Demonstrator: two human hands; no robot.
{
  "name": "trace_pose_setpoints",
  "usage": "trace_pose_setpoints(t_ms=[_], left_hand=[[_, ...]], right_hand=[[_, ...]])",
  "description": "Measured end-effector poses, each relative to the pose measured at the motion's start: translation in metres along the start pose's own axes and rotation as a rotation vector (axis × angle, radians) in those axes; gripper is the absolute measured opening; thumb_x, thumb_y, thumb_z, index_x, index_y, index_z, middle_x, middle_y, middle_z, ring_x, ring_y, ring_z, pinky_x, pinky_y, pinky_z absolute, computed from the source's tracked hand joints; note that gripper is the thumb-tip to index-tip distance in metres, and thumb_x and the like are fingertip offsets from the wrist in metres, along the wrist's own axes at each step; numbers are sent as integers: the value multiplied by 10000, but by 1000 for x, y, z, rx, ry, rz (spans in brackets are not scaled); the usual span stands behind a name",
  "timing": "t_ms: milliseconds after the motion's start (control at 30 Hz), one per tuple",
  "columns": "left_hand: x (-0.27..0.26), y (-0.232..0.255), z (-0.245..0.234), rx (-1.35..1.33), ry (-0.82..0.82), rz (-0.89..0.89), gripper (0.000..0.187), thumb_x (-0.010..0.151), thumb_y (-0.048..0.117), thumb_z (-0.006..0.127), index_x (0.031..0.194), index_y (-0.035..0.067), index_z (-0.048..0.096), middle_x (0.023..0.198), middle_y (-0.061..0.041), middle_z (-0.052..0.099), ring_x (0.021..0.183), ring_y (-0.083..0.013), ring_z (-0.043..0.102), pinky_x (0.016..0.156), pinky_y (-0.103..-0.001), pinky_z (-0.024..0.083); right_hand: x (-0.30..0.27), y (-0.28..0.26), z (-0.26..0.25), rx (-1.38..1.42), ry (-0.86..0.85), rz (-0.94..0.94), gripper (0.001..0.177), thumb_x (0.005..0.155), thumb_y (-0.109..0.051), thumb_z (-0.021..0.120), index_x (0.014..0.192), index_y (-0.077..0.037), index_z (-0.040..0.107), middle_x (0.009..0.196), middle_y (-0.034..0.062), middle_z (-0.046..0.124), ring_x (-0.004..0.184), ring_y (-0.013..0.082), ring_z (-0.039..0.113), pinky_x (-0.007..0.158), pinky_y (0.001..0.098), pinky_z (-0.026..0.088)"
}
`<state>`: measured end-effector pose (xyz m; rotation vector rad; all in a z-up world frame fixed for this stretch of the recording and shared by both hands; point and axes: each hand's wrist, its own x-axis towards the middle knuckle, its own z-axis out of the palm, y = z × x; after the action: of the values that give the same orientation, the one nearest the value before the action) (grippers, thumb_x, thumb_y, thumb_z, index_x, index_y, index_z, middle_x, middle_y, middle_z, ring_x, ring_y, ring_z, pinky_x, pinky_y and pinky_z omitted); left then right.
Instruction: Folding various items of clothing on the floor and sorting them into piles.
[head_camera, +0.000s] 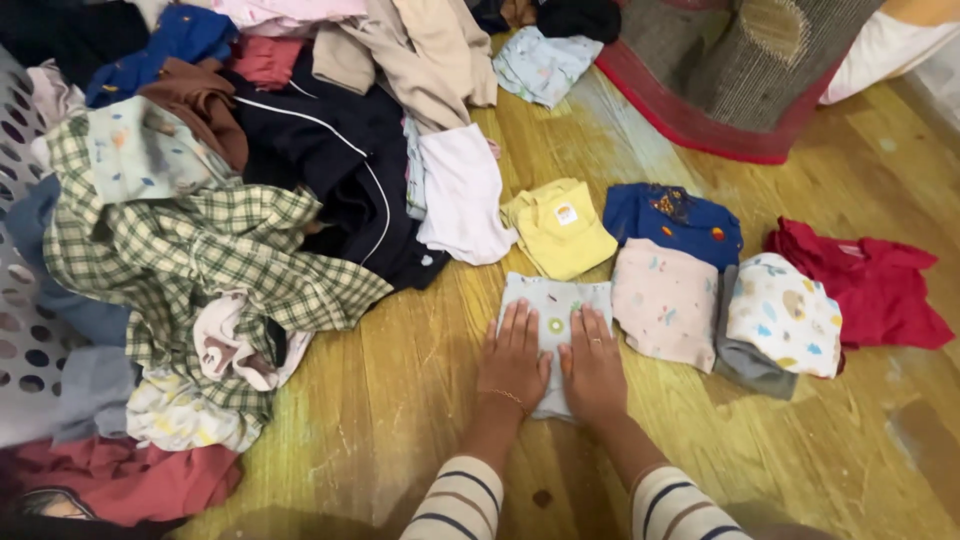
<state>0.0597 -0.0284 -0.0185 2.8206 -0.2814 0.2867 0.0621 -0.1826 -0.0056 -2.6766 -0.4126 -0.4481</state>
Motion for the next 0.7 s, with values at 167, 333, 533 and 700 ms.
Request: trace_pose_setpoints(t_ms=[167, 333, 533, 700], left_hand=[[6, -2, 2, 9, -48, 2, 773, 946, 454, 524, 1551, 30, 297, 1664, -129, 240, 1543, -280, 166, 1224, -494, 115], [12, -17, -59, -139, -185, -20, 762, 974, 524, 500, 1581, 122, 275, 1674, -127, 208, 1554, -277, 160, 1230, -509, 109], [-5, -125, -121, 2, 33, -163, 724, 933, 556, 548, 1476, 87, 451, 1503, -178, 472, 1372, -364, 430, 1124, -521, 322], [-71, -208, -182, 64, 48, -432, 469, 920, 452, 601, 1191, 69, 592, 1230, -155, 634, 1166, -358, 587, 990, -504, 452]], right_hand=[[3, 6, 8, -37, -39, 14, 569, 1003, -289, 493, 1494, -10, 420, 1580, 203, 391, 1465, 384, 351, 1163, 517, 278], [28, -12, -23, -99, -215, 137, 607, 979, -349, 534, 1498, -51, 428, 1564, 158, 386, 1460, 333, 342, 1146, 584, 199], [54, -67, -18, 185, 64, 35, 514, 916, -287, 651, 1352, -24, 581, 1496, 213, 505, 1409, 390, 417, 1158, 482, 331], [68, -142, 41, 488, -181, 28, 345, 935, -279, 638, 1157, -26, 715, 1176, 188, 718, 1128, 370, 649, 998, 434, 496]])
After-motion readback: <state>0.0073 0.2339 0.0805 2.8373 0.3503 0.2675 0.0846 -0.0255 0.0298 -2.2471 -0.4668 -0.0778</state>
